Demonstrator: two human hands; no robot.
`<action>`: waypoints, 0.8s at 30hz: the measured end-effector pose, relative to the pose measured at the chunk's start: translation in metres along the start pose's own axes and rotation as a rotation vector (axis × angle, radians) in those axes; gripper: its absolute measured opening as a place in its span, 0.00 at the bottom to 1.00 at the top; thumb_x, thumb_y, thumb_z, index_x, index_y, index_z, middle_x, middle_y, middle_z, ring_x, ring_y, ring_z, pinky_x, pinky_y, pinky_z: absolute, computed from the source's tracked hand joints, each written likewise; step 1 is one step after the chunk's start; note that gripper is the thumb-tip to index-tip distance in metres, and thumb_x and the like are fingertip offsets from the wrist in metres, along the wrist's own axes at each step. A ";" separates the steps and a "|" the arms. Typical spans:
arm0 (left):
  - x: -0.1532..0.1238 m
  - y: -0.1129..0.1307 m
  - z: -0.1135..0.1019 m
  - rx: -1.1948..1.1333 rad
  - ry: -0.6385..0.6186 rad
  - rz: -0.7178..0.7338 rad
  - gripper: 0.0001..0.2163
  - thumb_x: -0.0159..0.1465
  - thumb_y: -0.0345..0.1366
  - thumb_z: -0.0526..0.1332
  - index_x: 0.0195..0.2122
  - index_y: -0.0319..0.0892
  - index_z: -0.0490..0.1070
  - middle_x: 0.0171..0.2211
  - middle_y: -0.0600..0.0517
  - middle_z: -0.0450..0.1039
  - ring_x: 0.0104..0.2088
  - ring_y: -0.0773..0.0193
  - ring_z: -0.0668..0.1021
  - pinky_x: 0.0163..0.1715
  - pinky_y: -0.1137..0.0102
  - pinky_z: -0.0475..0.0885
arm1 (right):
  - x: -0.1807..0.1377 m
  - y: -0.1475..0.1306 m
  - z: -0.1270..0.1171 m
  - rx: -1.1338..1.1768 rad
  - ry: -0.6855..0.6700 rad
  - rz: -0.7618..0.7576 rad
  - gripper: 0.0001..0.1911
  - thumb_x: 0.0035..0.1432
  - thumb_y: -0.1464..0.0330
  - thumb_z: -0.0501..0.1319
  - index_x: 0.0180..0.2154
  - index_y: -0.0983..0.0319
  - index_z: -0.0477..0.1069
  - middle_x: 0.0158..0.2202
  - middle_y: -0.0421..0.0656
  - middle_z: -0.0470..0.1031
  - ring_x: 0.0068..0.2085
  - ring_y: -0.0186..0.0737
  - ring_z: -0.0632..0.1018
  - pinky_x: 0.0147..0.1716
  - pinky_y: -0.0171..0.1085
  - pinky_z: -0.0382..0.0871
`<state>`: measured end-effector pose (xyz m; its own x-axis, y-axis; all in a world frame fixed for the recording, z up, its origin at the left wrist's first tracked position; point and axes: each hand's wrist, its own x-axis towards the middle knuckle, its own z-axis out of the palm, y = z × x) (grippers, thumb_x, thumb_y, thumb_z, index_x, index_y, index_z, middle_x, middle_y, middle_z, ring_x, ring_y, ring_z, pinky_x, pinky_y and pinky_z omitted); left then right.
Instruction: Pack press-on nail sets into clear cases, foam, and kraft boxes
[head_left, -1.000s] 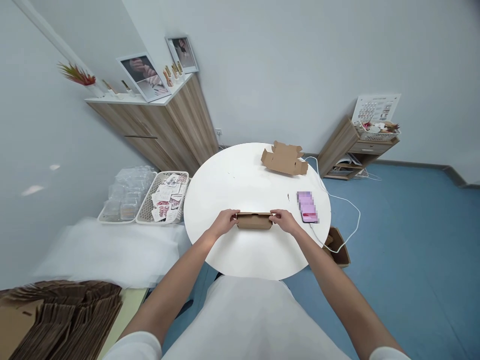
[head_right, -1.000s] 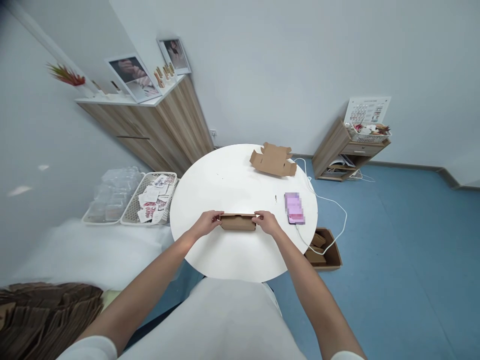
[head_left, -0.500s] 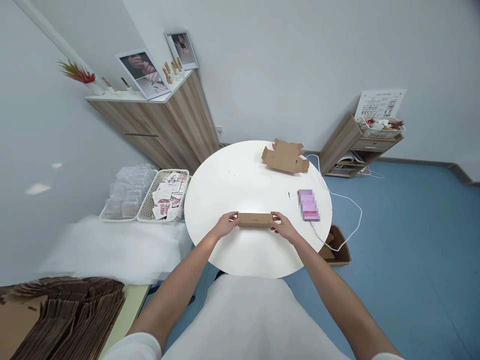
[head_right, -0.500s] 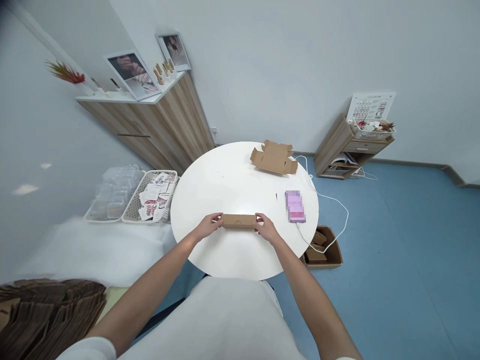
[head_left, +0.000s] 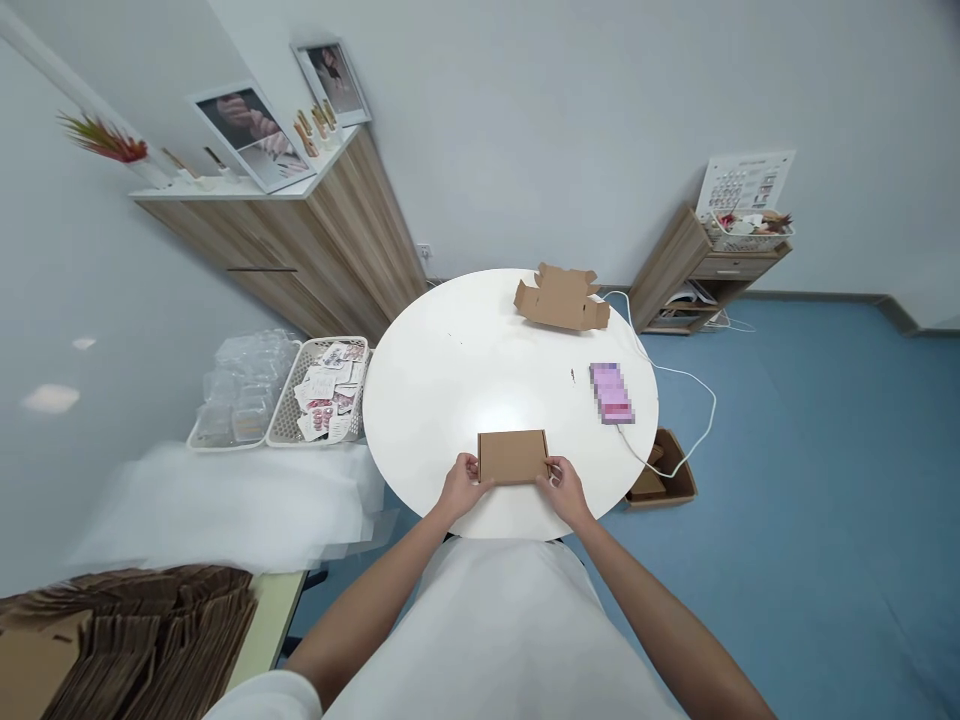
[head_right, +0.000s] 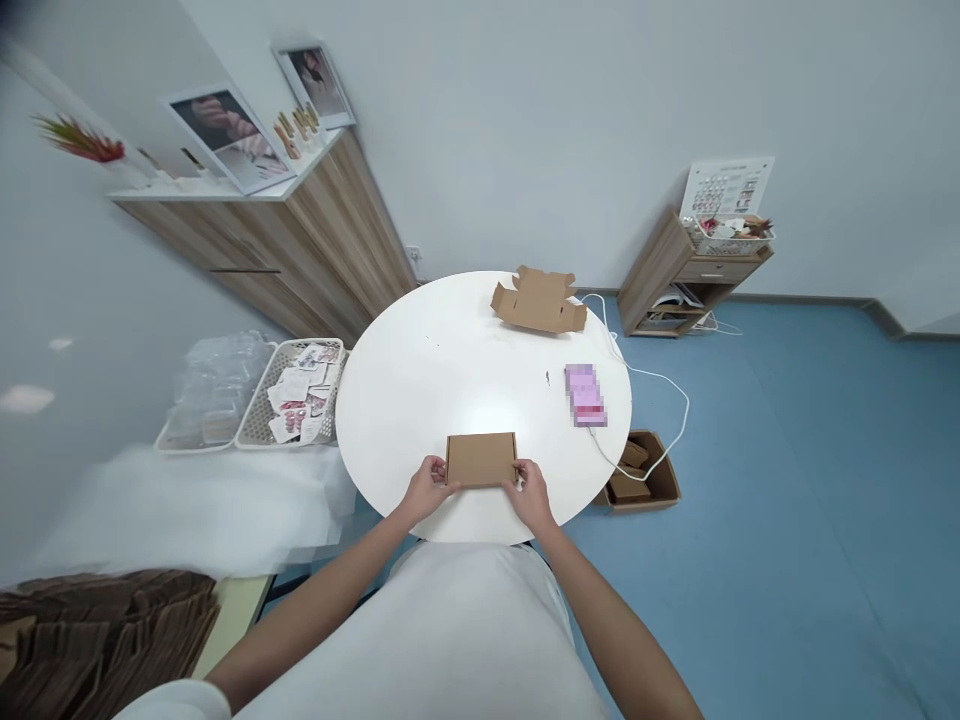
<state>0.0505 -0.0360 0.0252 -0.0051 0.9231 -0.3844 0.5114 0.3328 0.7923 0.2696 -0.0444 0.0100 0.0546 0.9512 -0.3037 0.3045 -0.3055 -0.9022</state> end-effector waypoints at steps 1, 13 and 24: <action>-0.003 -0.004 0.003 0.042 0.007 -0.016 0.22 0.48 0.41 0.62 0.41 0.41 0.58 0.34 0.51 0.67 0.33 0.64 0.73 0.32 0.70 0.68 | -0.006 0.004 0.002 -0.005 0.011 0.016 0.21 0.44 0.63 0.58 0.42 0.60 0.59 0.45 0.46 0.65 0.46 0.41 0.70 0.41 0.39 0.65; 0.007 -0.015 0.004 0.125 -0.095 -0.008 0.28 0.56 0.45 0.55 0.56 0.43 0.50 0.42 0.46 0.66 0.33 0.65 0.73 0.31 0.70 0.67 | -0.010 -0.008 0.009 -0.088 0.055 0.297 0.29 0.54 0.59 0.49 0.56 0.59 0.46 0.46 0.47 0.64 0.29 0.35 0.74 0.30 0.36 0.68; -0.016 -0.029 0.010 0.171 -0.075 0.155 0.27 0.60 0.42 0.51 0.59 0.44 0.45 0.42 0.45 0.64 0.37 0.62 0.71 0.35 0.67 0.67 | -0.046 0.003 0.038 0.158 0.238 0.201 0.29 0.46 0.67 0.56 0.52 0.57 0.54 0.44 0.45 0.64 0.37 0.38 0.73 0.30 0.38 0.71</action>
<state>0.0445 -0.0618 0.0038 0.1452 0.9418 -0.3031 0.6389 0.1447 0.7555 0.2320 -0.0903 0.0096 0.3246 0.8491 -0.4167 0.1148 -0.4727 -0.8737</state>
